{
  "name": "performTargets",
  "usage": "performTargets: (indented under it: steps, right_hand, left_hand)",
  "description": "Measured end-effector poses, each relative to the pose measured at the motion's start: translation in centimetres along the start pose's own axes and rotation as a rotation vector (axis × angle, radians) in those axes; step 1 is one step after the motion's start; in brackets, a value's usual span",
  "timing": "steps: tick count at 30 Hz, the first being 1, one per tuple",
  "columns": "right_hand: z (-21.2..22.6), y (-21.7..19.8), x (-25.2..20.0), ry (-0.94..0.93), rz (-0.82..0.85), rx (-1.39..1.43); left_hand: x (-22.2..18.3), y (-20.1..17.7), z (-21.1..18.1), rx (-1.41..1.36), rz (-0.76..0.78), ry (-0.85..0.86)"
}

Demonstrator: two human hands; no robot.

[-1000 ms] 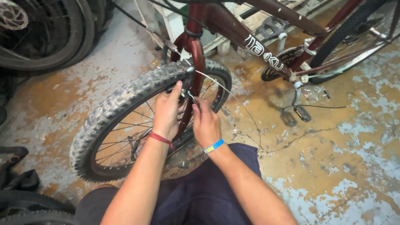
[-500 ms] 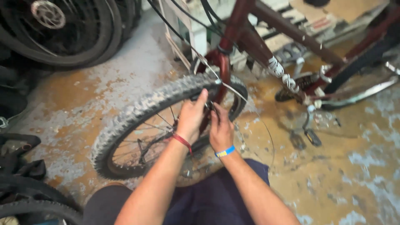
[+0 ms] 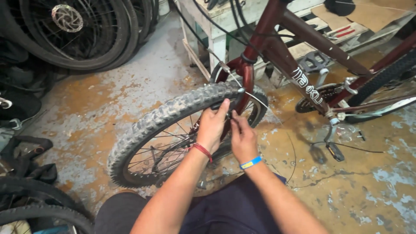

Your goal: Adjusting the front brake of a bicycle by threading the cable through the caliper and tightening it.

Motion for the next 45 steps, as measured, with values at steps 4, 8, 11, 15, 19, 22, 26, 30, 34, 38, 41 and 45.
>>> performTargets:
  steps: [4,8,11,15,19,22,26,30,34,38,41,45]
  right_hand:
    - [0.7,-1.1,1.0,0.000,0.093,-0.066]
    - [2.2,-2.2,2.9,0.071,0.250,-0.196]
    - [1.5,-2.3,4.1,0.126,0.428,-0.334]
    - [1.0,-2.1,4.7,0.135,0.508,-0.373]
    - [2.6,-2.4,5.0,0.147,0.637,-0.444]
    - [3.3,-2.8,5.2,0.196,0.665,-0.412]
    - [3.9,-2.8,4.0,0.270,0.532,-0.291]
    - [1.8,-1.6,2.9,0.345,0.552,-0.447]
    - [2.4,-0.8,3.0,0.282,0.642,-0.714]
    - [2.4,-0.5,3.0,0.286,0.731,-0.717]
    - [2.5,-0.7,3.7,0.284,0.806,-0.836]
    - [3.4,-0.9,3.9,0.259,0.860,-0.884]
  left_hand:
    - [0.6,0.0,1.5,0.006,0.017,0.057]
    - [0.0,0.1,-0.3,-0.031,0.039,0.057]
    - [0.6,0.0,0.9,-0.036,0.037,0.071]
    - [0.0,0.0,-0.7,0.038,0.041,0.104]
    - [0.3,-0.5,0.4,0.104,0.054,0.119]
    - [0.9,-1.1,1.3,0.174,0.095,0.113]
    - [-0.8,-1.2,-1.8,0.173,0.174,0.022]
    - [-1.1,-3.1,-1.5,0.199,0.137,0.023]
    - [-0.7,-2.2,-1.8,0.339,0.161,0.103]
    - [-2.2,-2.1,-5.5,0.510,0.169,0.139]
    - [-2.4,-2.0,-6.5,0.581,0.164,0.159]
    - [-3.0,-1.9,-7.3,0.622,0.175,0.128]
Point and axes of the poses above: each hand's wrist, its own x-axis towards the middle knuckle, its own y-axis out of the palm, z = x × y, the point moved 6 cm from there along x, towards the middle knuckle, and after that the axes turned 5 degrees about y, right-handed, at the moved point
